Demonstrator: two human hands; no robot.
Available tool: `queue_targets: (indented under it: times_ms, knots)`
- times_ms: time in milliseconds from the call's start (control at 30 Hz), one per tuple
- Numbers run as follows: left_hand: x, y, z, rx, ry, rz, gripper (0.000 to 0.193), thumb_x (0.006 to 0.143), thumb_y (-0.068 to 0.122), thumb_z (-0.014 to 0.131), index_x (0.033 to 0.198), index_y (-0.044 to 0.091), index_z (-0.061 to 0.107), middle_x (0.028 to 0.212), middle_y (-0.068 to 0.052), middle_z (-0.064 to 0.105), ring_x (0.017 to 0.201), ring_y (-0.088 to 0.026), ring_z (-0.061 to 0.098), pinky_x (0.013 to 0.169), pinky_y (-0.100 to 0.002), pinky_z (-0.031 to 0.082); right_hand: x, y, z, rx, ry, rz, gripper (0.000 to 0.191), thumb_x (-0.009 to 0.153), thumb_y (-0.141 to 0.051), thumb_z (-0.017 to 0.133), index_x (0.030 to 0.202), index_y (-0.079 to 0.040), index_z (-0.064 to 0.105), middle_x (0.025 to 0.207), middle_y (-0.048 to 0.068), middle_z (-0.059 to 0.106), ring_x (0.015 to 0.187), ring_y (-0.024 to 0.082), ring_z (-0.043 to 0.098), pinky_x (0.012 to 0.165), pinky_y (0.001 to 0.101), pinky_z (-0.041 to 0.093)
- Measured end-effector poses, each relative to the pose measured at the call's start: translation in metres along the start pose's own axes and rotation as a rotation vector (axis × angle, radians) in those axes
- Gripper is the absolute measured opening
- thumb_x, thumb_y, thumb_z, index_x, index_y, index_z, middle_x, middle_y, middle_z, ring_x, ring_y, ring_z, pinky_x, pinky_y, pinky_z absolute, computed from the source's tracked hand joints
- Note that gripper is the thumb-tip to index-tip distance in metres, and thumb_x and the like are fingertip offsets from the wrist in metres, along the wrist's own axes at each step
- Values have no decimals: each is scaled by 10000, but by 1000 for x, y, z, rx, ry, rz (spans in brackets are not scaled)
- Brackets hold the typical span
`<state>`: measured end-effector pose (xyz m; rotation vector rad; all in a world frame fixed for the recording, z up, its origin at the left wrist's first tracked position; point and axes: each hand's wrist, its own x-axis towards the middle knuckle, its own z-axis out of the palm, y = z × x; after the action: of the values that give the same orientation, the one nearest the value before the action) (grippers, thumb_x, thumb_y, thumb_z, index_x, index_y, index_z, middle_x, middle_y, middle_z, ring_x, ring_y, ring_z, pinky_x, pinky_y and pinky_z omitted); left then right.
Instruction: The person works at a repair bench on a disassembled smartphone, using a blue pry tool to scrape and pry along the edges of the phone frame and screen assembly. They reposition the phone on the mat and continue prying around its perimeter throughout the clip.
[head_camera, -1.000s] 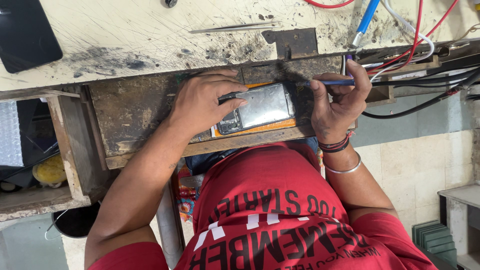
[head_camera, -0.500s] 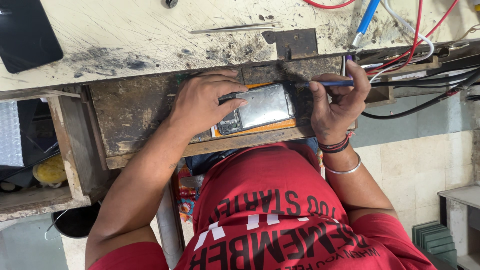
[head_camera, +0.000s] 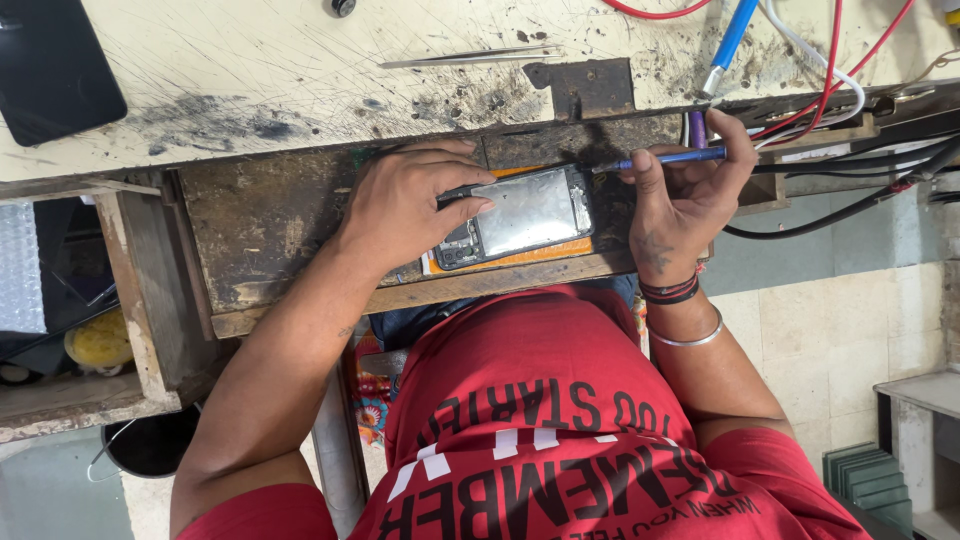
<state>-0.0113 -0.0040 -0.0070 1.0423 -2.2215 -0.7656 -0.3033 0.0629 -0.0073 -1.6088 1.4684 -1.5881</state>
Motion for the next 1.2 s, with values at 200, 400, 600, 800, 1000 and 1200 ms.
queue_targets:
  times_ms: [200, 400, 600, 800, 1000, 1200]
  knots:
    - [-1, 0, -2, -10, -6, -8, 286, 847, 335, 838, 1072, 160, 813, 1161, -90, 773, 1168, -228, 703, 960, -395, 566, 2, 5, 4, 98, 65, 78, 521, 1144, 10, 758, 1462, -54, 350, 1035, 120, 717, 895, 170, 734, 815, 284, 633]
    - [-1, -1, -3, -5, -10, -7, 283, 852, 344, 835, 1068, 163, 813, 1160, -89, 773, 1169, -232, 703, 964, -395, 562, 5, 8, 5, 92, 60, 95, 514, 1135, 30, 755, 1452, -49, 358, 1062, 95, 683, 917, 164, 736, 821, 302, 666]
    - [-1, -2, -3, -7, -23, -30, 288, 849, 357, 831, 1070, 173, 815, 1167, -85, 771, 1157, -227, 706, 963, -397, 560, 6, 10, 6, 133, 60, 108, 499, 1124, 32, 755, 1435, -50, 373, 1036, 90, 677, 894, 154, 725, 805, 301, 664]
    - [-2, -1, -2, -6, -12, -24, 285, 847, 347, 837, 1068, 168, 814, 1161, -81, 773, 1164, -222, 706, 956, -389, 567, 6, 9, 7, 138, 53, 110, 487, 1128, 28, 750, 1428, -40, 373, 1088, 95, 685, 935, 154, 721, 811, 301, 664]
    - [-2, -1, -3, -4, -5, -22, 283, 842, 340, 841, 1062, 165, 815, 1155, -83, 775, 1159, -222, 707, 949, -392, 568, 6, 10, 8, 153, 52, 110, 520, 1117, 32, 750, 1475, -48, 381, 1024, 87, 682, 896, 145, 714, 801, 295, 657]
    - [-2, -1, -3, -16, -9, -21, 287, 844, 343, 840, 1069, 168, 814, 1162, -84, 772, 1162, -225, 706, 954, -393, 568, 6, 13, 7, 152, 45, 108, 488, 1123, 26, 752, 1430, -36, 377, 1035, 88, 683, 899, 144, 715, 808, 293, 657]
